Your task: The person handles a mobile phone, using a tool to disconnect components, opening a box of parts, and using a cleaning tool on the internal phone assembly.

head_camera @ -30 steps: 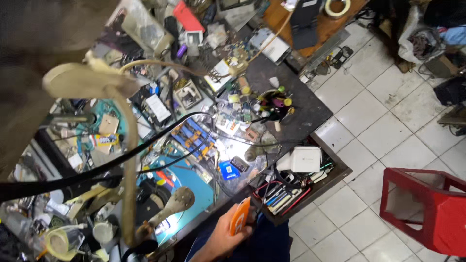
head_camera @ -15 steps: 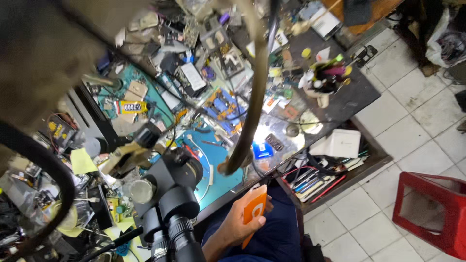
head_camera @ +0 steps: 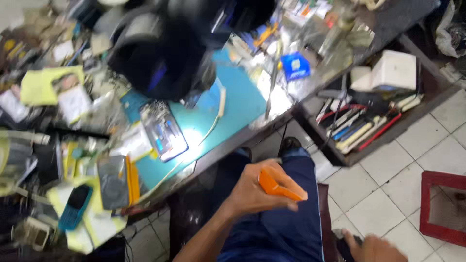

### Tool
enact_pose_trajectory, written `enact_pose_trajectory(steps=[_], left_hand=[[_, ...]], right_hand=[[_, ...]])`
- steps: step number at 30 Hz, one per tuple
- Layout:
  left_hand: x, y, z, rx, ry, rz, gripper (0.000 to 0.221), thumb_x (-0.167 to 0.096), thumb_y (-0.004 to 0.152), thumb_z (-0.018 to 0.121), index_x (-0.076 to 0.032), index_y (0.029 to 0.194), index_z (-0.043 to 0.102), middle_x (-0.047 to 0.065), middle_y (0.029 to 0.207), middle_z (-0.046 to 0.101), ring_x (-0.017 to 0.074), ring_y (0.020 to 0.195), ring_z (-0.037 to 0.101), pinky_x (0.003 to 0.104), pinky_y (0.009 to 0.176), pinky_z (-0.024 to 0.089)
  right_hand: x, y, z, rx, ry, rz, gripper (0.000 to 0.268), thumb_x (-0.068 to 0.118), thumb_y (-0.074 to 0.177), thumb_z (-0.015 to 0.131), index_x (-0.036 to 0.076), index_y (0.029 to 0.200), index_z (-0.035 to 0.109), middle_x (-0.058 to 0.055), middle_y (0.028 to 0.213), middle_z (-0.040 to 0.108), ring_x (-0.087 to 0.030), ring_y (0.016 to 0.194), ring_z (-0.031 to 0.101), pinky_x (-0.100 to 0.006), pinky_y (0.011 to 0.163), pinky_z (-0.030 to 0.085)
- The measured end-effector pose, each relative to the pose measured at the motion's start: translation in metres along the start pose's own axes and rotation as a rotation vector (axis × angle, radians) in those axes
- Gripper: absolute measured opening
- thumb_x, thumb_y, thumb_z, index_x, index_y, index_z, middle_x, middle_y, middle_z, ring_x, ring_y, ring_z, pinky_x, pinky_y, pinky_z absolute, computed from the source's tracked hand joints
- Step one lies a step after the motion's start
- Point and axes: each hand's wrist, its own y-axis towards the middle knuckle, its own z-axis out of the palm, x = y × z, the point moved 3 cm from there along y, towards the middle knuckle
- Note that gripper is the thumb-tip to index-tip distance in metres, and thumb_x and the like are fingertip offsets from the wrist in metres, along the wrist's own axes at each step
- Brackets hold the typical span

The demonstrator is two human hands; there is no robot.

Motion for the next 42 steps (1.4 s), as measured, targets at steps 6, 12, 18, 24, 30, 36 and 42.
enact_pose_trajectory(steps=[6,12,18,24,30,36,42], left_hand=[[0.002,-0.083,-0.009,-0.123,0.379,-0.026,0.042,-0.034,0.066,0.095,-0.013,0.084,0.062,-0.006,0.069,0.059,0.0036,0.061,0.047,0.022,0.054,0.040],[-0.031,-0.114,-0.016,-0.180,0.606,0.118,0.052,-0.026,0.069,0.083,-0.010,0.116,0.066,0.001,0.098,0.074,0.0147,0.082,0.070,0.027,0.076,0.052],[-0.016,-0.134,-0.038,-0.243,0.707,0.299,0.079,-0.037,0.069,0.084,-0.008,0.136,0.052,0.009,0.115,0.060,0.0273,0.101,0.059,0.041,0.098,0.044],[-0.017,-0.146,-0.060,-0.308,0.583,0.158,0.065,-0.034,0.066,0.088,-0.010,0.118,0.057,0.006,0.113,0.063,0.0208,0.100,0.061,0.031,0.088,0.052],[-0.008,-0.151,-0.079,-0.390,0.493,0.150,0.061,-0.029,0.070,0.086,-0.008,0.119,0.055,0.003,0.104,0.064,0.0136,0.088,0.061,0.028,0.081,0.051],[-0.012,-0.170,-0.104,-0.545,0.358,0.077,0.049,-0.032,0.071,0.092,-0.013,0.101,0.059,-0.001,0.091,0.066,0.0102,0.077,0.061,0.025,0.070,0.050],[0.004,-0.182,-0.120,-0.690,0.287,0.182,0.052,-0.026,0.066,0.097,-0.007,0.103,0.066,0.010,0.083,0.070,0.0170,0.077,0.065,0.030,0.068,0.053]], right_hand=[[-0.011,-0.200,-0.152,-1.026,1.090,-1.412,0.046,0.002,0.092,0.067,0.001,0.137,0.059,-0.018,0.146,0.059,-0.019,0.104,0.075,-0.033,0.106,0.056],[0.014,-0.278,-0.183,-1.259,0.887,-1.506,0.032,0.014,0.091,0.080,0.014,0.121,0.069,0.004,0.103,0.073,-0.008,0.067,0.062,-0.022,0.069,0.055],[0.042,-0.286,-0.187,-1.003,0.757,-1.717,0.016,0.019,0.090,0.076,0.016,0.105,0.073,0.000,0.117,0.076,-0.012,0.091,0.077,-0.024,0.078,0.060],[0.061,-0.292,-0.196,-1.014,0.522,-1.735,0.019,0.021,0.096,0.066,0.015,0.114,0.064,-0.003,0.095,0.074,-0.022,0.075,0.069,-0.038,0.061,0.053],[0.078,-0.312,-0.224,-1.017,0.599,-1.925,0.014,0.018,0.092,0.074,0.013,0.104,0.067,0.000,0.092,0.074,-0.018,0.077,0.070,-0.032,0.072,0.055],[0.094,-0.338,-0.245,-0.881,0.660,-2.085,0.011,0.016,0.089,0.075,0.013,0.100,0.072,0.002,0.089,0.076,-0.017,0.069,0.067,-0.028,0.064,0.053],[0.114,-0.324,-0.266,-0.621,1.124,-2.061,0.013,0.011,0.083,0.077,0.012,0.095,0.081,-0.008,0.086,0.079,-0.022,0.065,0.070,-0.029,0.052,0.056]])
